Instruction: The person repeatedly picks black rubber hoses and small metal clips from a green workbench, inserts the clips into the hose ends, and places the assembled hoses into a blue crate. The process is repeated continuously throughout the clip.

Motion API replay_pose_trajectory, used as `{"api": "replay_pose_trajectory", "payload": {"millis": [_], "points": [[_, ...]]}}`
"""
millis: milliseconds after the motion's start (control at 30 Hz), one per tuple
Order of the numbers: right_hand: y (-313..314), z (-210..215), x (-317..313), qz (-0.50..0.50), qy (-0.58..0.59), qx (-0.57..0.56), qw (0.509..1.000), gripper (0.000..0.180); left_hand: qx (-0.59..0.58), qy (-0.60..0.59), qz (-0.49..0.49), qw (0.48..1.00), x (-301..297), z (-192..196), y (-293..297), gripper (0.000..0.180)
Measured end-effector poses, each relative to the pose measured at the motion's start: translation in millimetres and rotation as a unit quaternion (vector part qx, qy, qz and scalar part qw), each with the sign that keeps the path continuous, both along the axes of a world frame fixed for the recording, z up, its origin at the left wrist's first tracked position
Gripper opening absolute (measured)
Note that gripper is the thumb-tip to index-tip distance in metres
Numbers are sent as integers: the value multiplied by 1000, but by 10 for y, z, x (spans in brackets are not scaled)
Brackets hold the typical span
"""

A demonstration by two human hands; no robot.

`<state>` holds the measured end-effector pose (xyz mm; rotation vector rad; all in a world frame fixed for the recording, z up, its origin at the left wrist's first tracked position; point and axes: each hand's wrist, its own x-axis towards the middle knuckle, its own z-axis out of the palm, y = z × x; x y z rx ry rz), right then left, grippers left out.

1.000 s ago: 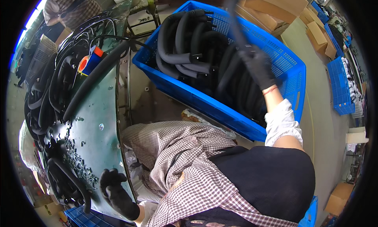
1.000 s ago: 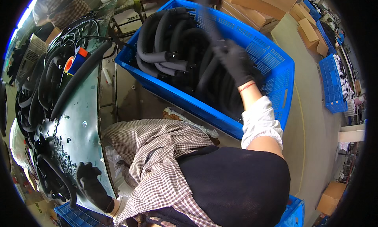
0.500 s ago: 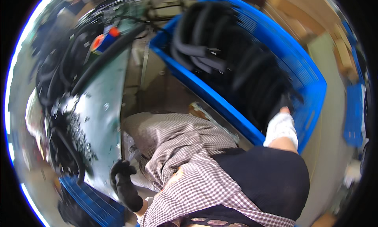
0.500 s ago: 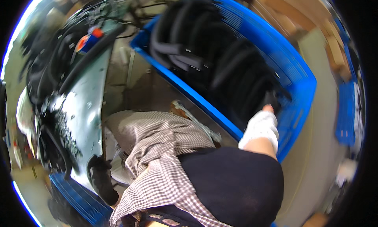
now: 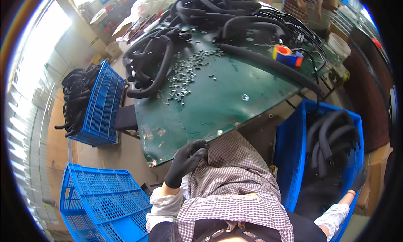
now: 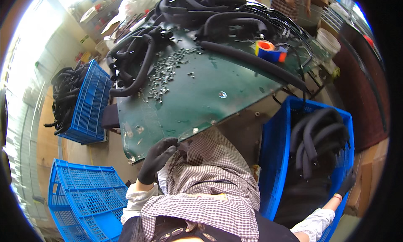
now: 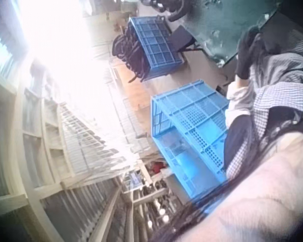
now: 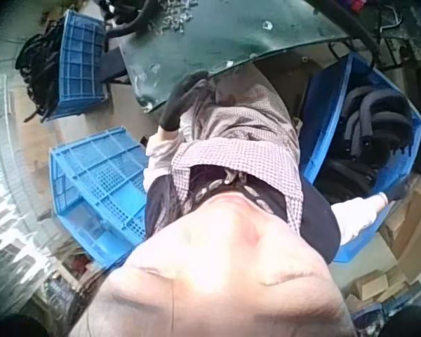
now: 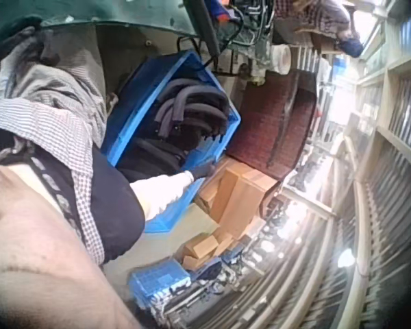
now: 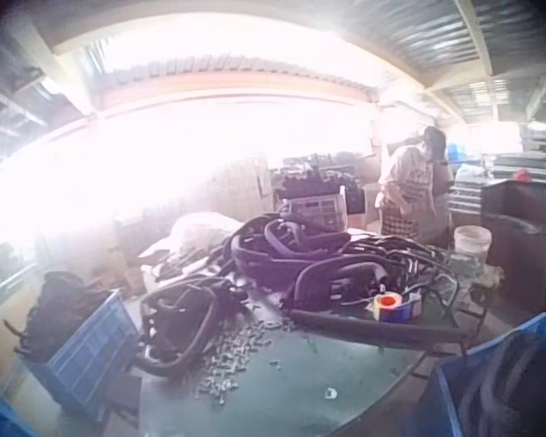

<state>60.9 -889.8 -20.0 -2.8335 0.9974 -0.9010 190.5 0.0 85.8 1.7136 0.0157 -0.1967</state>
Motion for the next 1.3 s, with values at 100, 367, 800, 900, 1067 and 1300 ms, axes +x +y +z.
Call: {"api": "replay_pose_trajectory", "payload": {"millis": [100,367,800,900,1067,1300], "points": [[2170,865,1716,296,-43,54,953,28,112,-65,57,990,315,-181,430,31],[6145,802,3745,662,43,144,734,13,444,-308,196,818,2008,-423,1478,37],[7515,374,4823,609,245,33,754,19,552,4,158,819,3278,-427,2117,52],[7534,423,4773,604,252,10,756,17,577,-123,223,776,3052,-259,1902,50],[7461,467,4666,608,232,-14,759,13,445,-271,280,806,2231,471,1512,53],[7456,471,4535,614,123,3,780,9,80,-333,416,843,325,1037,1810,63]]}}
